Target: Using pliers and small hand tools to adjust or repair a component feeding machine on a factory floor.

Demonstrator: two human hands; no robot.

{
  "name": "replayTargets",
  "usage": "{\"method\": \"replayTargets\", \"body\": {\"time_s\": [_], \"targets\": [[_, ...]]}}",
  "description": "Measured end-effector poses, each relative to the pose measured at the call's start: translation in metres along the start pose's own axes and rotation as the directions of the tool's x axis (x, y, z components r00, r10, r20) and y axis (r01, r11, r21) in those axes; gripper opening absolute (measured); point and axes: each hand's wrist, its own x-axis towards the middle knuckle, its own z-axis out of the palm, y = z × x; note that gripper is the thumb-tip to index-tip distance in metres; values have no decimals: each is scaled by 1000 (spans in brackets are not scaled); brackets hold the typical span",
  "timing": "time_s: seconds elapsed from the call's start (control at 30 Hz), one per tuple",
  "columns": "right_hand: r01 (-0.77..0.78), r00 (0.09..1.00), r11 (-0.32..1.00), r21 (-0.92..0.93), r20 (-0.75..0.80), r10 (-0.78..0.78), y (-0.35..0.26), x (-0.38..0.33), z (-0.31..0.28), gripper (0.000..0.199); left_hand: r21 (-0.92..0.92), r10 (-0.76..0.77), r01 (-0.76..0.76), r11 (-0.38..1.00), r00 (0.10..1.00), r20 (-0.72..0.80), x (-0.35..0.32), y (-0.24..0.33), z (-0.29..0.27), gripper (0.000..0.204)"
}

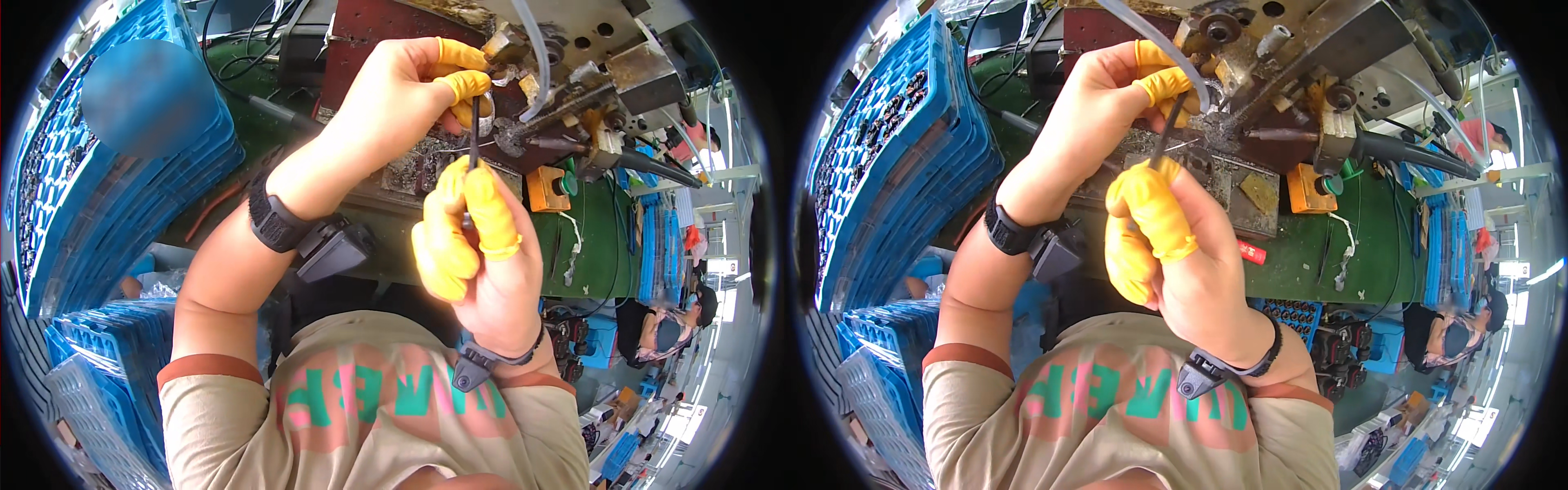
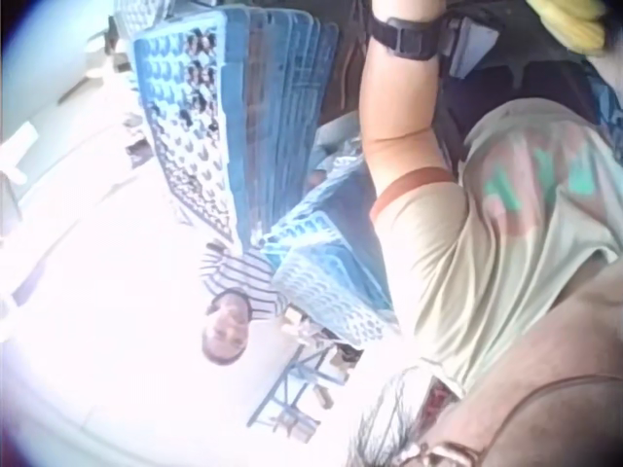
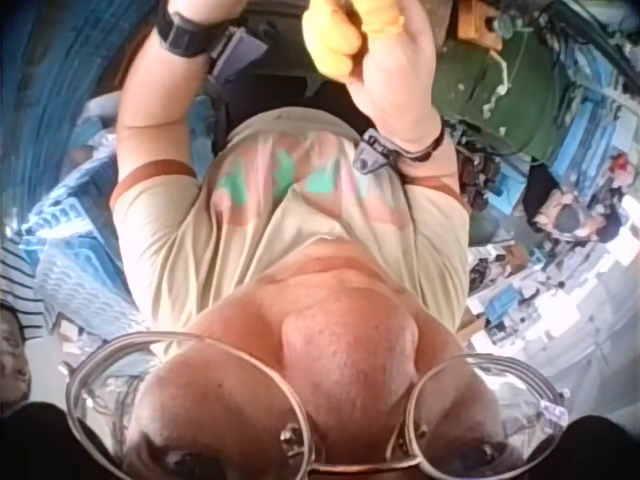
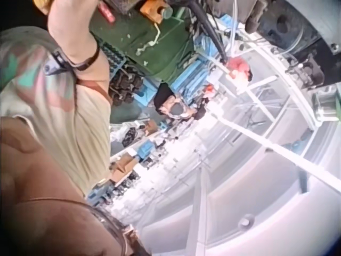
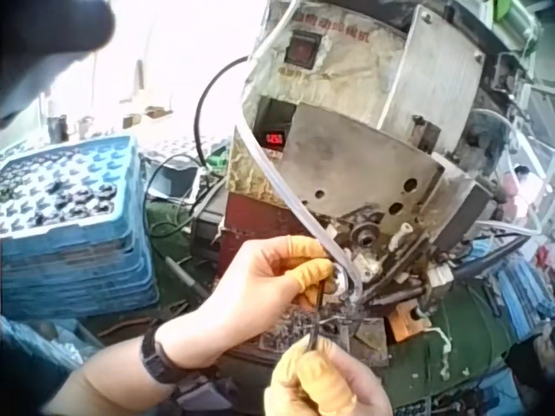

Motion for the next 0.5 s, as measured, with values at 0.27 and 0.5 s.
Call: {"method": "replayTargets", "body": {"time_s": [0.27, 0.5], "targets": [[-33, 998, 999, -16, -47, 32, -13, -7, -9, 25, -3, 11, -11, 1000, 999, -41, 0, 2, 9, 19], [-25, 981, 999, 37, -192, 32, -40, -19, -31, 31, -32, 49, -51, 998, 998, -44, 3, -1, 18, 13]]}}
